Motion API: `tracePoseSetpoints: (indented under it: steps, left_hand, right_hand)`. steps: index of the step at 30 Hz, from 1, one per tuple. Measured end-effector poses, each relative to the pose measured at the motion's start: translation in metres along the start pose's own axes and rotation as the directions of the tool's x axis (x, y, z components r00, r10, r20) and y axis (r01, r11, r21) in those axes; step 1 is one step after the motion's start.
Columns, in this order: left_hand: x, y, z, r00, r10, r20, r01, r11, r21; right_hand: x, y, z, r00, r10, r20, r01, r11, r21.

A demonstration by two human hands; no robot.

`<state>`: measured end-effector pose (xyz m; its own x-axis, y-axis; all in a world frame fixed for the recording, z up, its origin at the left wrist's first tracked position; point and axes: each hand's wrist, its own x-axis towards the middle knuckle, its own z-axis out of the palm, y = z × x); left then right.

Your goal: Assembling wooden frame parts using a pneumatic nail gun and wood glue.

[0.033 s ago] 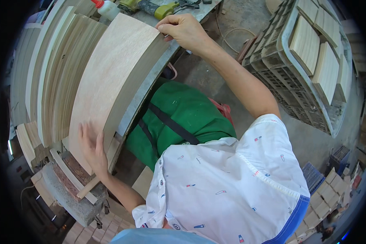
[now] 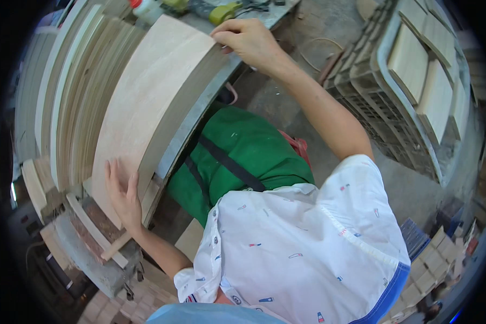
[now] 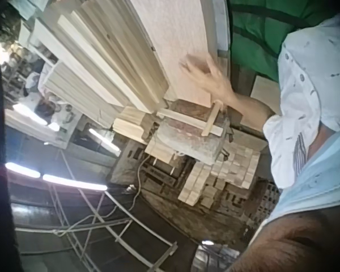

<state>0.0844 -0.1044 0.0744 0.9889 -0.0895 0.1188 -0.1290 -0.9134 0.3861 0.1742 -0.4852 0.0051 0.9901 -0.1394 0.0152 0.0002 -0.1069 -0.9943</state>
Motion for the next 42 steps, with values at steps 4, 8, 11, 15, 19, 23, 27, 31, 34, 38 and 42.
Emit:
tracePoseSetpoints:
  steps: [4,8,11,15,19,23,27,31,34,38,42]
  left_hand:
    - [-0.02,-0.055,-0.003,0.93,-0.244,-0.275,0.275,0.958,0.079]
    - [-0.075,-0.13,-0.022,0.769,-0.561,-0.306,0.499,0.826,-0.261]
    - [-0.08,-0.126,-0.033,0.709,-0.673,-0.209,0.586,0.728,-0.355]
    - [-0.075,-0.135,-0.035,0.708,-0.681,-0.189,0.584,0.714,-0.386]
    - [-0.079,-0.145,-0.034,0.715,-0.667,-0.209,0.552,0.723,-0.416]
    - [-0.082,-0.141,-0.037,0.695,-0.678,-0.239,0.547,0.714,-0.438]
    - [-0.082,-0.145,-0.034,0.699,-0.681,-0.217,0.536,0.7,-0.472]
    - [-0.082,-0.142,-0.033,0.689,-0.682,-0.244,0.534,0.706,-0.465]
    - [-0.081,-0.139,-0.032,0.688,-0.676,-0.264,0.541,0.721,-0.433]
    - [-0.081,-0.141,-0.028,0.731,-0.629,-0.265,0.502,0.759,-0.415]
    - [-0.078,-0.125,-0.035,0.736,-0.618,-0.277,0.518,0.777,-0.358]
  right_hand:
    - [-0.003,0.008,-0.01,0.991,-0.122,-0.05,0.122,0.993,0.001]
    - [0.003,-0.01,-0.018,0.999,-0.012,0.032,0.014,0.997,-0.073]
    - [0.021,-0.025,-0.026,0.994,-0.004,0.113,0.021,0.988,-0.155]
    - [0.031,-0.065,-0.024,0.951,0.129,0.281,0.033,0.861,-0.507]
    - [0.028,-0.074,-0.023,0.951,0.124,0.282,0.063,0.818,-0.572]
    - [0.028,-0.071,-0.021,0.953,0.101,0.287,0.077,0.834,-0.546]
    - [0.024,-0.072,-0.021,0.958,0.112,0.264,0.055,0.831,-0.553]
    - [0.024,-0.073,-0.019,0.961,0.083,0.265,0.088,0.814,-0.574]
    - [0.025,-0.071,-0.018,0.961,0.053,0.272,0.124,0.796,-0.593]
    - [0.023,-0.065,-0.018,0.973,-0.016,0.23,0.16,0.766,-0.622]
    - [0.028,-0.053,-0.015,0.964,-0.153,0.217,0.259,0.727,-0.636]
